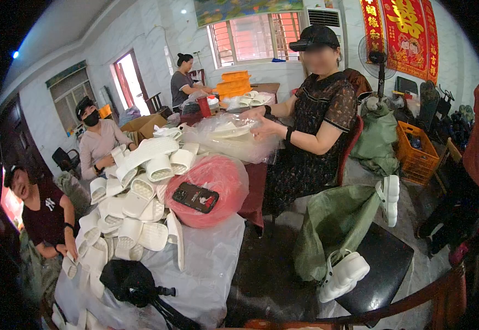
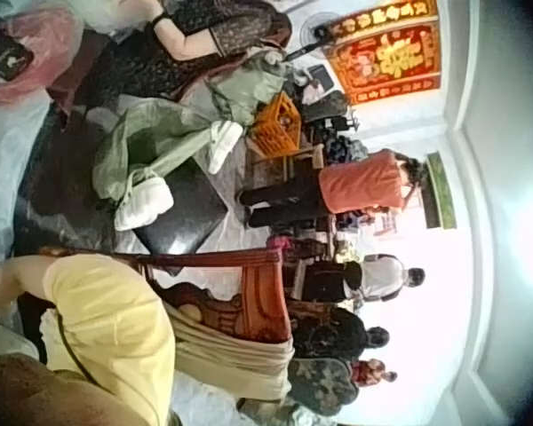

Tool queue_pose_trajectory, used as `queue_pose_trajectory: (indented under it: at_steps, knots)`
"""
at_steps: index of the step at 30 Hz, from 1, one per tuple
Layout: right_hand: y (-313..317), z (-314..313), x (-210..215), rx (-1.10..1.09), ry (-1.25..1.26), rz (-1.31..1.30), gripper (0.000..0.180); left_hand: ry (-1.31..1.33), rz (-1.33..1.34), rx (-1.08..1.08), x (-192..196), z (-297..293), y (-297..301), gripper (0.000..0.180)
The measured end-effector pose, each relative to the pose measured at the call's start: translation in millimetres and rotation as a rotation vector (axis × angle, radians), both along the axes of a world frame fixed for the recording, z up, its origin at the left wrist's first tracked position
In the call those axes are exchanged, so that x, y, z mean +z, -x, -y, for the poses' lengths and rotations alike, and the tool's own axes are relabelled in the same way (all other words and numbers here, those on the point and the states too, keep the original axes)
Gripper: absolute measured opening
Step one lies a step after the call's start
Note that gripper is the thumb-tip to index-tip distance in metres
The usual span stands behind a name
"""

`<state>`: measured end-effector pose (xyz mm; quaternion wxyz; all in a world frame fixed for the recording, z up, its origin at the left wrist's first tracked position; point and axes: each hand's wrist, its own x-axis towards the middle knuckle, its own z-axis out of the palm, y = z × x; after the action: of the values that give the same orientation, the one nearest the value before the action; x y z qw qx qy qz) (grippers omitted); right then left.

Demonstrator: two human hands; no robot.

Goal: Assembling white slippers by hand with multiple other workers at a table.

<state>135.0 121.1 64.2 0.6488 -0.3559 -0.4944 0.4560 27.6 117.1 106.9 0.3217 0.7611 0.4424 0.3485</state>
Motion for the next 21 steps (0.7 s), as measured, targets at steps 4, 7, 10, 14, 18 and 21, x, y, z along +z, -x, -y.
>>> queue_pose_trajectory:
  at_steps: [4,7,10,14,18,21]
  knots:
    - [-15,6,30,-0.044,0.003,0.194,0.024,0.016,0.009,0.018,-9,-15,14,0.028]
    - [5,-32,4,0.041,-0.037,0.295,0.021,-0.012,0.027,0.18,3,-11,50,0.028]
    - [0,-43,-10,-0.025,-0.013,0.417,0.016,0.123,0.314,0.138,-50,-43,37,0.014]
    - [-40,-24,-6,0.192,0.249,0.465,0.019,0.214,0.042,0.026,-20,-39,32,0.016]
    - [-42,-11,16,0.336,0.339,0.395,0.021,0.267,-0.042,0.024,-15,-24,39,0.016]
    - [-33,-7,20,0.253,0.212,0.724,0.021,0.212,-0.056,0.034,-23,-18,49,0.017]
